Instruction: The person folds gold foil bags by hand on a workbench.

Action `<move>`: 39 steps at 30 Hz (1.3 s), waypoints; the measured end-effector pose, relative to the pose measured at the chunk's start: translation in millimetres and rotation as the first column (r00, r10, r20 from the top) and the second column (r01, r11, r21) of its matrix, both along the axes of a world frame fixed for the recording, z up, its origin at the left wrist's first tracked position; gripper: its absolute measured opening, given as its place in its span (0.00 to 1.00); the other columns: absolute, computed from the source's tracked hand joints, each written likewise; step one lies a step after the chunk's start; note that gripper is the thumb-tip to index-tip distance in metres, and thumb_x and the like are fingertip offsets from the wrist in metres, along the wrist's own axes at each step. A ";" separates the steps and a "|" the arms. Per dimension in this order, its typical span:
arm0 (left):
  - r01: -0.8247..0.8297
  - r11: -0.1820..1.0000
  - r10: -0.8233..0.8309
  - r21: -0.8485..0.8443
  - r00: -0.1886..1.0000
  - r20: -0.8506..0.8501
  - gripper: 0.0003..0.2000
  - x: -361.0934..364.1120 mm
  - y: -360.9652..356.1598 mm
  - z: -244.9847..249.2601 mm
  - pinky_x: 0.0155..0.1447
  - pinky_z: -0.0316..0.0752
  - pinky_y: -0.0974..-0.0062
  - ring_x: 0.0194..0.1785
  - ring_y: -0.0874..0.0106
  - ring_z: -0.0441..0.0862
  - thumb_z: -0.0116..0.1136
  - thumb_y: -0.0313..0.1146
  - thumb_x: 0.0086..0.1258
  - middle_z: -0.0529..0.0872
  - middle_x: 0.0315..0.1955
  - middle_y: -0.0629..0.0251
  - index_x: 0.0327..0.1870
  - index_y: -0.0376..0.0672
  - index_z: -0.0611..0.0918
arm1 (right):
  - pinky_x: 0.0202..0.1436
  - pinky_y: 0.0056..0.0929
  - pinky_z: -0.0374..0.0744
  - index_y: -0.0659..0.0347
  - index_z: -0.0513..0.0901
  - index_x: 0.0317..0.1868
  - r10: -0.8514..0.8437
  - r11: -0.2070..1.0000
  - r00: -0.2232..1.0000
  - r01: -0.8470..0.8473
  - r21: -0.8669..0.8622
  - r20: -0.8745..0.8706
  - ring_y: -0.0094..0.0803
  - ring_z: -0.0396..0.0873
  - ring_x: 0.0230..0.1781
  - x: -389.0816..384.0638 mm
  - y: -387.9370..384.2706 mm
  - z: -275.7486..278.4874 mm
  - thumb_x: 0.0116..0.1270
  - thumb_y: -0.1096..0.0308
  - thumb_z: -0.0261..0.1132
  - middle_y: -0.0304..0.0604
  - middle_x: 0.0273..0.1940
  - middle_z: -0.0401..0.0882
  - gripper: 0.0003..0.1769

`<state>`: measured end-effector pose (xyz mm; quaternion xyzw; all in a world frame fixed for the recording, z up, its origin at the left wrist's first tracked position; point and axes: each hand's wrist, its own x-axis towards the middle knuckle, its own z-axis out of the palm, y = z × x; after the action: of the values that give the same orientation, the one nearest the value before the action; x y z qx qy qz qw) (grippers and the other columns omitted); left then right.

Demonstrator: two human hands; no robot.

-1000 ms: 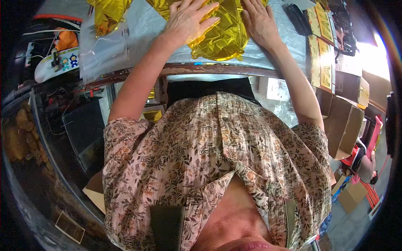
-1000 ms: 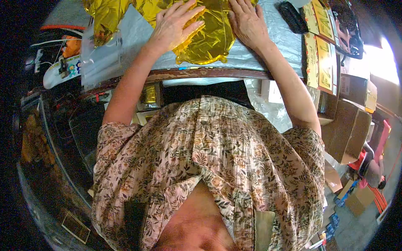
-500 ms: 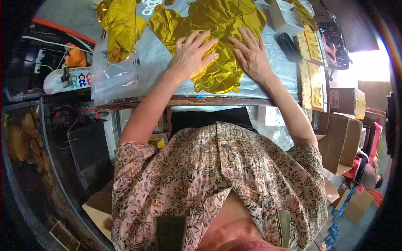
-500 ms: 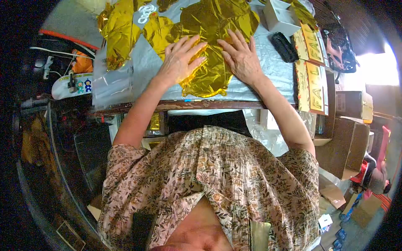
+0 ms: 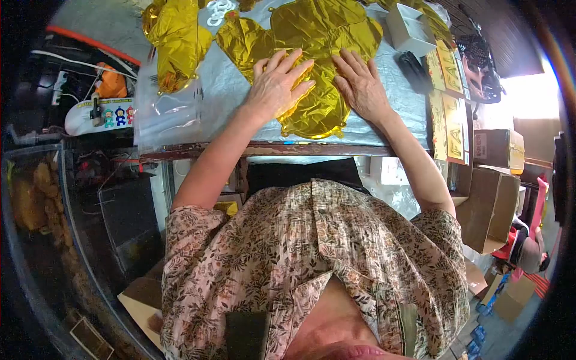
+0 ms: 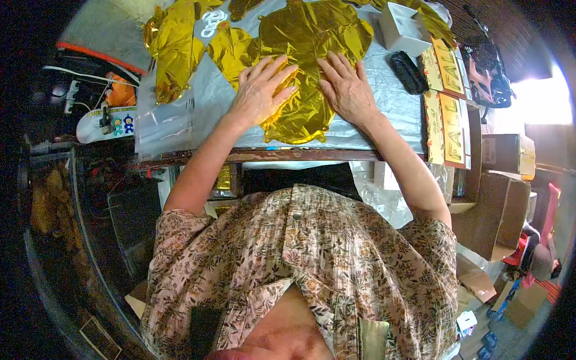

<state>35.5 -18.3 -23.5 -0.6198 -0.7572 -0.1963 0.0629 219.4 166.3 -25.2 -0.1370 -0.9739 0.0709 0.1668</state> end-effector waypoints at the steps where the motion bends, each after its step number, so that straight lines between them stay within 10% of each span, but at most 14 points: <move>1: -0.001 1.000 0.001 0.001 1.000 -0.002 0.26 0.1 -0.1 0.0 0.77 0.59 0.47 0.78 0.55 0.66 0.57 0.54 0.79 0.72 0.76 0.62 0.74 0.57 0.77 | 0.82 0.59 0.56 0.51 0.68 0.79 -0.001 1.000 1.000 0.001 0.007 -0.003 0.49 0.60 0.81 -0.3 -0.1 -0.4 0.82 0.55 0.57 0.49 0.79 0.65 0.30; 26: 0.033 0.978 -0.049 0.208 0.996 0.072 0.25 -12.6 15.8 31.1 0.74 0.62 0.48 0.75 0.52 0.71 0.64 0.46 0.76 0.72 0.76 0.53 0.70 0.47 0.80 | 0.83 0.60 0.54 0.46 0.70 0.78 0.021 1.000 0.999 -0.022 -0.019 -0.043 0.49 0.60 0.82 3.1 -0.3 -1.1 0.81 0.55 0.57 0.54 0.79 0.63 0.28; 35: 0.407 0.798 -0.440 0.444 0.897 -0.032 0.09 32.1 186.5 124.3 0.56 0.77 0.60 0.51 0.58 0.84 0.67 0.35 0.70 0.89 0.45 0.62 0.45 0.43 0.91 | 0.85 0.59 0.53 0.54 0.69 0.77 -0.023 0.945 0.983 -0.037 -0.325 -0.180 0.51 0.58 0.83 75.1 4.1 74.5 0.79 0.62 0.60 0.54 0.80 0.61 0.29; 39: 0.536 0.825 -0.511 0.177 0.842 -0.171 0.11 75.1 316.5 135.2 0.56 0.80 0.57 0.48 0.56 0.88 0.62 0.39 0.71 0.92 0.41 0.60 0.43 0.43 0.92 | 0.85 0.49 0.59 0.56 0.71 0.76 -0.138 0.918 0.971 0.052 -0.392 -0.196 0.50 0.62 0.81 126.3 32.0 97.3 0.78 0.65 0.62 0.50 0.80 0.63 0.28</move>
<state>110.6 298.2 111.7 -0.8034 -0.5267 -0.2513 0.1180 345.6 198.3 72.2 -0.2057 -0.9087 0.2668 0.2466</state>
